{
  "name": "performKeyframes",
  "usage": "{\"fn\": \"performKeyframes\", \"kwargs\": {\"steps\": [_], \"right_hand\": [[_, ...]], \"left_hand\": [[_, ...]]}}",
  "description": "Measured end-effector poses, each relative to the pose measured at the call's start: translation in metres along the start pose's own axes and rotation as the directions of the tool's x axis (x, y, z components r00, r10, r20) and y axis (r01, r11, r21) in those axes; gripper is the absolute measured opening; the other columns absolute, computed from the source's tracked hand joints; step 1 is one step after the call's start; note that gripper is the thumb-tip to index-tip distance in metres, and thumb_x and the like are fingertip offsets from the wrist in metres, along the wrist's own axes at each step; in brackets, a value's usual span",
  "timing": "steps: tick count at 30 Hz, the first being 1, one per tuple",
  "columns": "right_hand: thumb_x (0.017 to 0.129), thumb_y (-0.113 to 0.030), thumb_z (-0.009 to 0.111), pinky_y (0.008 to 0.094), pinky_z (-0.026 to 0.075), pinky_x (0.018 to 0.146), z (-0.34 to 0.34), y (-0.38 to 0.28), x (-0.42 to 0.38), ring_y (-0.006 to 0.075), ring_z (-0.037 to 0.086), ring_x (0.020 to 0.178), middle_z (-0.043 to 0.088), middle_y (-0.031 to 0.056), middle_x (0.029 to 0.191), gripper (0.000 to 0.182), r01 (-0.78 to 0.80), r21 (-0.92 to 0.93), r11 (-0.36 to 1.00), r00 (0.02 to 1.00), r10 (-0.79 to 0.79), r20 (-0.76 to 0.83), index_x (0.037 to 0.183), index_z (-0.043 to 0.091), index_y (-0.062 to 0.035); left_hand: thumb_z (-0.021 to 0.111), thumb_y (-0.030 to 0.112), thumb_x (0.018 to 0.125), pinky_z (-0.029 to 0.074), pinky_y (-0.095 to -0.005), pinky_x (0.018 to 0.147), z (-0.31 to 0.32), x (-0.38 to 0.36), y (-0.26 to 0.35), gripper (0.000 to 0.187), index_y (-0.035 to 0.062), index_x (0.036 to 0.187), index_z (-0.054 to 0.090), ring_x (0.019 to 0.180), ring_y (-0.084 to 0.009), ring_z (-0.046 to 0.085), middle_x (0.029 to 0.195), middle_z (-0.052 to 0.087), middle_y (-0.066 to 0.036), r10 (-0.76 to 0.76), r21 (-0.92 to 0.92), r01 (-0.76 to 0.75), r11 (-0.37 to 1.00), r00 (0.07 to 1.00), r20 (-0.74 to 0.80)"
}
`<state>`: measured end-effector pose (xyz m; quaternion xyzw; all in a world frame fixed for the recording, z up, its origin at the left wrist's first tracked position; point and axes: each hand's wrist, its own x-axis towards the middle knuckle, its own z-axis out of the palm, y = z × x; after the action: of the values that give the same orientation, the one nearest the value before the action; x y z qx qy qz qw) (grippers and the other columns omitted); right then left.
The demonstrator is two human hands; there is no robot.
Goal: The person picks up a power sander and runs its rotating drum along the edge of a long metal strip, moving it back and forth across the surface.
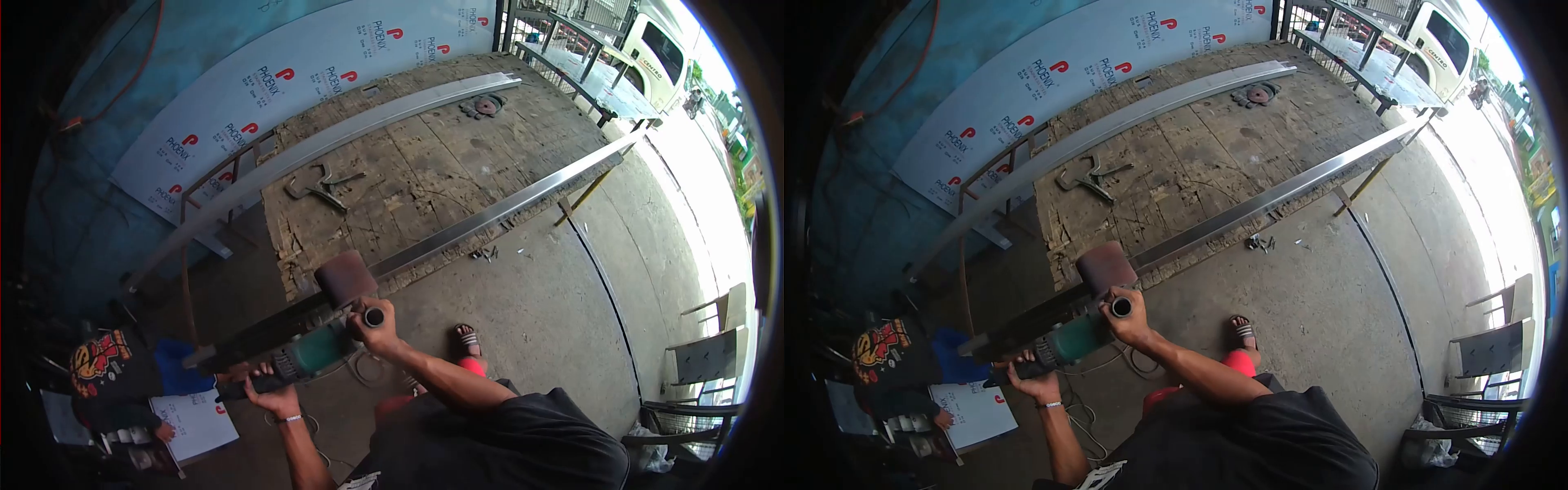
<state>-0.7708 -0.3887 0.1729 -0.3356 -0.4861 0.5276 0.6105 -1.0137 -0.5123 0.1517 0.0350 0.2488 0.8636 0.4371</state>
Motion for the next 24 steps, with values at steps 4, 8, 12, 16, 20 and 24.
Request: {"fn": "performKeyframes", "kwargs": {"steps": [4, 8, 12, 16, 20, 24], "right_hand": [[0.078, -0.007, 0.063, 0.0276, 0.034, 0.044, -0.091, -0.019, 0.026, 0.0076, 0.042, 0.046, 0.043, 0.0024, 0.051, 0.031, 0.084, -0.092, 0.992, 0.991, -0.093, -0.101, 0.062, 0.037, -0.0053], [0.079, -0.002, 0.058, 0.0247, 0.034, 0.042, -0.199, -0.074, 0.063, 0.0054, 0.044, 0.048, 0.045, -0.0017, 0.053, 0.028, 0.135, -0.122, 0.983, 0.96, -0.161, -0.231, 0.06, 0.038, -0.0059], [0.075, -0.004, 0.059, 0.0249, 0.028, 0.044, -0.308, -0.097, 0.098, 0.0047, 0.035, 0.049, 0.04, -0.0034, 0.056, 0.026, 0.144, -0.128, 0.981, 0.916, -0.181, -0.357, 0.059, 0.039, -0.0059], [0.077, -0.007, 0.058, 0.0249, 0.027, 0.041, -0.358, -0.113, 0.117, 0.0061, 0.036, 0.043, 0.042, -0.0009, 0.051, 0.027, 0.156, -0.176, 0.972, 0.892, -0.215, -0.397, 0.056, 0.041, -0.0056], [0.077, -0.007, 0.058, 0.025, 0.026, 0.041, -0.343, -0.113, 0.111, 0.0066, 0.036, 0.043, 0.042, -0.0005, 0.051, 0.027, 0.122, -0.189, 0.974, 0.907, -0.187, -0.376, 0.056, 0.041, -0.0051], [0.075, -0.006, 0.06, 0.0271, 0.034, 0.047, -0.287, -0.092, 0.09, 0.0076, 0.037, 0.052, 0.039, -0.002, 0.055, 0.027, 0.128, -0.222, 0.967, 0.957, -0.179, -0.228, 0.06, 0.037, -0.0055]], "left_hand": [[0.057, 0.033, 0.086, 0.042, -0.0319, 0.075, 0.037, -0.013, -0.1, 0.024, 0.0105, 0.079, 0.051, 0.074, -0.0176, 0.046, 0.078, 0.047, -0.005, -0.12, -0.016, 0.119, 0.993, 0.992, -0.03], [0.056, 0.034, 0.084, 0.041, -0.0345, 0.079, 0.075, -0.033, -0.225, 0.024, 0.0103, 0.08, 0.051, 0.078, -0.019, 0.046, 0.08, 0.046, -0.005, -0.252, -0.076, 0.254, 0.964, 0.967, 0.035], [0.056, 0.032, 0.084, 0.04, -0.0354, 0.083, 0.127, -0.063, -0.328, 0.024, 0.0088, 0.082, 0.051, 0.081, -0.021, 0.046, 0.084, 0.046, -0.007, -0.398, -0.128, 0.404, 0.906, 0.915, 0.067], [0.056, 0.032, 0.084, 0.04, -0.0358, 0.083, 0.143, -0.075, -0.383, 0.024, 0.0077, 0.083, 0.051, 0.084, -0.0216, 0.046, 0.085, 0.047, -0.007, -0.444, -0.182, 0.448, 0.875, 0.894, 0.06], [0.056, 0.031, 0.084, 0.04, -0.0362, 0.082, 0.133, -0.076, -0.374, 0.024, 0.0081, 0.083, 0.052, 0.083, -0.0217, 0.046, 0.085, 0.047, -0.008, -0.426, -0.162, 0.423, 0.892, 0.904, 0.015], [0.057, 0.033, 0.083, 0.041, -0.036, 0.081, 0.105, -0.056, -0.312, 0.023, 0.0099, 0.081, 0.052, 0.08, -0.0206, 0.047, 0.082, 0.048, -0.007, -0.336, -0.138, 0.336, 0.932, 0.941, 0.026]]}}
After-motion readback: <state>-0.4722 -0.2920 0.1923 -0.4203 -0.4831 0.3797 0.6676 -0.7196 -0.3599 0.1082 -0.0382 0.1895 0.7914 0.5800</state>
